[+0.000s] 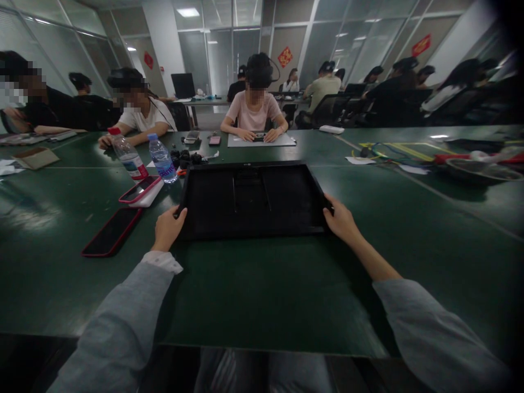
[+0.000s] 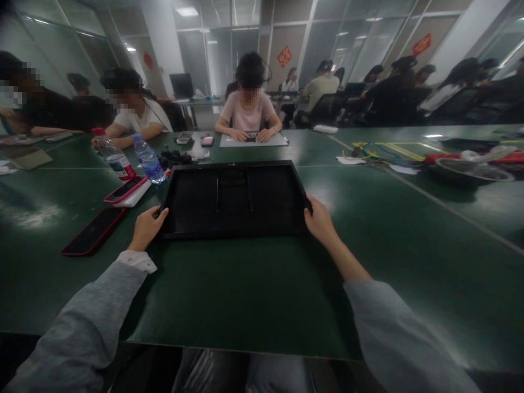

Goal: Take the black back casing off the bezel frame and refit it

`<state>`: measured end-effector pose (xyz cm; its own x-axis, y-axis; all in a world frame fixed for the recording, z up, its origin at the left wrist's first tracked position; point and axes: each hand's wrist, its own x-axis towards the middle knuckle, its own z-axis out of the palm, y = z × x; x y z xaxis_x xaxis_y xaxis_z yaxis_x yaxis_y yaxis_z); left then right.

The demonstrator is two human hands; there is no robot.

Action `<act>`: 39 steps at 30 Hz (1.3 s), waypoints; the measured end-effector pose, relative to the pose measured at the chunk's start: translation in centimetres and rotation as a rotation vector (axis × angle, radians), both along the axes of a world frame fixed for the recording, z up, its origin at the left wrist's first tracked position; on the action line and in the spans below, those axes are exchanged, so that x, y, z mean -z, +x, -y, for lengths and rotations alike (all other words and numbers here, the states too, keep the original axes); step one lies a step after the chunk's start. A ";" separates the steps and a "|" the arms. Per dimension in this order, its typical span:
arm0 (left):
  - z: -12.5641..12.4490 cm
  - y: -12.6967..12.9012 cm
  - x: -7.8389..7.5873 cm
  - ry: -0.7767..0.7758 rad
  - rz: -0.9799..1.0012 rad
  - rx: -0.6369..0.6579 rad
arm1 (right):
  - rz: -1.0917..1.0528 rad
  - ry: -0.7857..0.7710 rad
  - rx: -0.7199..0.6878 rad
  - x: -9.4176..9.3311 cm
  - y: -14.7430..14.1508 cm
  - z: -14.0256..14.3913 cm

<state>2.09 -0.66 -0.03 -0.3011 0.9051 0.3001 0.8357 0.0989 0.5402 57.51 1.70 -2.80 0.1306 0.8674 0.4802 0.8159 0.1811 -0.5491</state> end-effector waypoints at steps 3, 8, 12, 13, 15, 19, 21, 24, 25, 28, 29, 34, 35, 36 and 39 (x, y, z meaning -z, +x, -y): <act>-0.6 -0.1 0.3 -0.010 0.081 0.021 | 0.051 0.027 0.021 -0.1 -0.1 0.0; -1.0 -0.5 0.5 -0.034 0.117 -0.009 | 0.109 0.033 0.019 -0.4 -0.4 0.7; -0.9 -0.9 0.1 -0.075 0.074 -0.070 | 0.079 0.026 -0.033 -0.5 -0.6 0.9; -0.8 -1.0 0.0 -0.080 0.061 -0.079 | 0.073 0.023 -0.052 -0.4 -0.6 0.9; -0.6 -1.2 -0.2 -0.084 0.037 -0.093 | 0.072 0.015 -0.087 -0.3 -0.7 0.8; -0.2 -1.0 -0.6 -0.091 -0.020 -0.109 | 0.136 0.004 -0.097 0.1 -1.2 0.5; 0.2 -0.7 -0.9 -0.011 -0.084 -0.095 | 0.179 0.022 -0.068 0.1 -1.8 0.6; 0.7 0.0 -1.5 0.229 -0.191 -0.035 | 0.228 0.094 -0.014 -0.4 -3.1 1.2; 0.9 0.3 -1.7 0.301 -0.218 -0.008 | 0.242 0.119 -0.002 -0.7 -3.7 1.6; 1.4 1.2 -2.1 0.414 -0.283 0.071 | 0.293 0.164 0.018 -1.5 -5.4 2.7; 1.5 1.5 -2.0 0.413 -0.303 0.099 | 0.316 0.162 0.017 -1.6 -5.9 3.0; 1.3 1.9 -1.1 0.141 -0.450 0.375 | 0.484 -0.037 -0.163 -1.7 -7.3 3.5; 1.2 1.8 -0.9 0.088 -0.475 0.409 | 0.505 -0.071 -0.188 -1.7 -7.3 3.4; 1.1 1.7 -0.8 0.051 -0.489 0.424 | 0.518 -0.091 -0.196 -1.7 -7.2 3.4; 0.8 1.5 -0.8 0.006 -0.477 0.422 | 0.534 -0.103 -0.187 -1.8 -6.9 3.2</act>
<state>3.58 -1.49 0.74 0.2494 0.9146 0.3184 0.9509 -0.2935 0.0984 50.63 -1.51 -1.04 -0.2667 0.8982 0.3495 0.9441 0.3163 -0.0924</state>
